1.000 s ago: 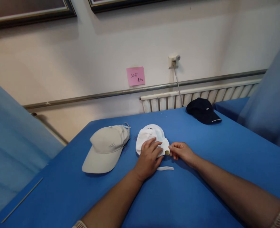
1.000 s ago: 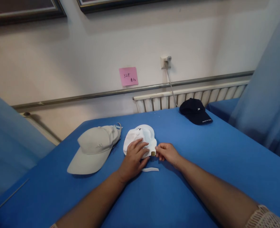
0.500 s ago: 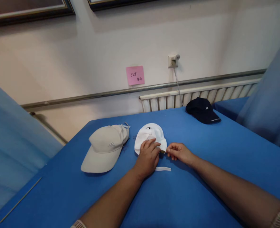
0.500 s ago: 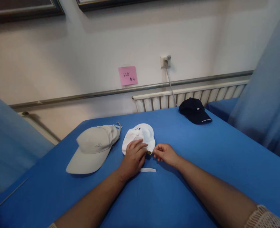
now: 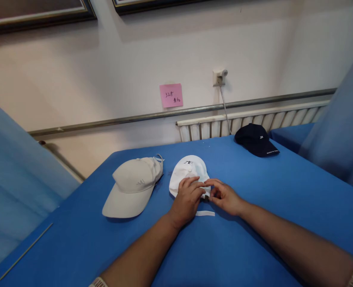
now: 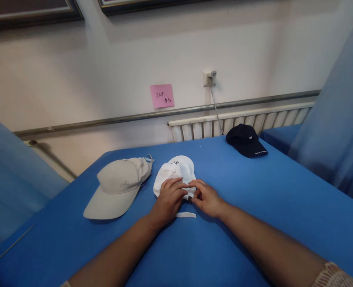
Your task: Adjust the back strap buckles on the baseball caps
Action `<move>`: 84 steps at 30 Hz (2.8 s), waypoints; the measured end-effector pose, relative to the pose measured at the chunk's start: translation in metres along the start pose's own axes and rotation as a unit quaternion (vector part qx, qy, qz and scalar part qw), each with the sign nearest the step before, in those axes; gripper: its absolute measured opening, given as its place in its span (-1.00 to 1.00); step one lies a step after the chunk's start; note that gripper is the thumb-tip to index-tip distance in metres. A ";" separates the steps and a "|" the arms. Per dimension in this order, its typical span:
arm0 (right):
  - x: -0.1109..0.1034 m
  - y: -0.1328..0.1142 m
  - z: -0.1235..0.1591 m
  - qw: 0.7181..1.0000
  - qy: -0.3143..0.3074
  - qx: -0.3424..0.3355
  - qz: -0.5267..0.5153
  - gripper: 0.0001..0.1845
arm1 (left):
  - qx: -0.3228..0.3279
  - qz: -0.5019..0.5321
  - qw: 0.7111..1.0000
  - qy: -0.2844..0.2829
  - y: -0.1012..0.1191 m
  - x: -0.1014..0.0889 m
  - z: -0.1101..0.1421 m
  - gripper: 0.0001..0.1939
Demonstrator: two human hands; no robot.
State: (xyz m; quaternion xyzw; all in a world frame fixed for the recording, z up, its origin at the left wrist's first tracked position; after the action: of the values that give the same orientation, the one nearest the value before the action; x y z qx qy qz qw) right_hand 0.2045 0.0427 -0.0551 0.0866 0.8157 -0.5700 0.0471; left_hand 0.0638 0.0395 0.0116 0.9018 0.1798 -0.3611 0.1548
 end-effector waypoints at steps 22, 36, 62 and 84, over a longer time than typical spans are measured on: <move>0.015 -0.030 0.009 0.951 -0.123 -0.114 0.259 -0.67 | -0.407 0.043 0.909 0.076 -0.102 -0.012 0.025 -0.61; 0.008 -0.032 0.012 0.941 -0.101 -0.091 0.311 -0.83 | -0.455 0.136 0.872 0.117 -0.112 0.003 0.031 -0.69; 0.010 -0.029 0.008 0.958 -0.114 -0.084 0.249 -0.78 | -0.426 0.095 0.896 0.082 -0.108 0.006 0.029 -0.72; 0.005 -0.030 0.008 0.957 -0.081 -0.036 0.277 -0.84 | -0.334 0.007 0.929 0.159 -0.086 -0.016 0.018 -0.62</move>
State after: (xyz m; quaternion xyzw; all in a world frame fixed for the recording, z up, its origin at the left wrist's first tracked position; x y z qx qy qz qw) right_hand 0.1932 0.0257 -0.0314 0.2608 0.7733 -0.5097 0.2722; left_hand 0.0043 0.1053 -0.0024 0.8448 0.3062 -0.1306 0.4189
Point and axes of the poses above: each hand's wrist, its own z-axis away from the middle knuckle, its own x-axis out of the palm, y = z × x, the point moved 6 cm from there along -z, towards the middle knuckle, and after that the axes turned 13 degrees about y, right-handed, at the moved point
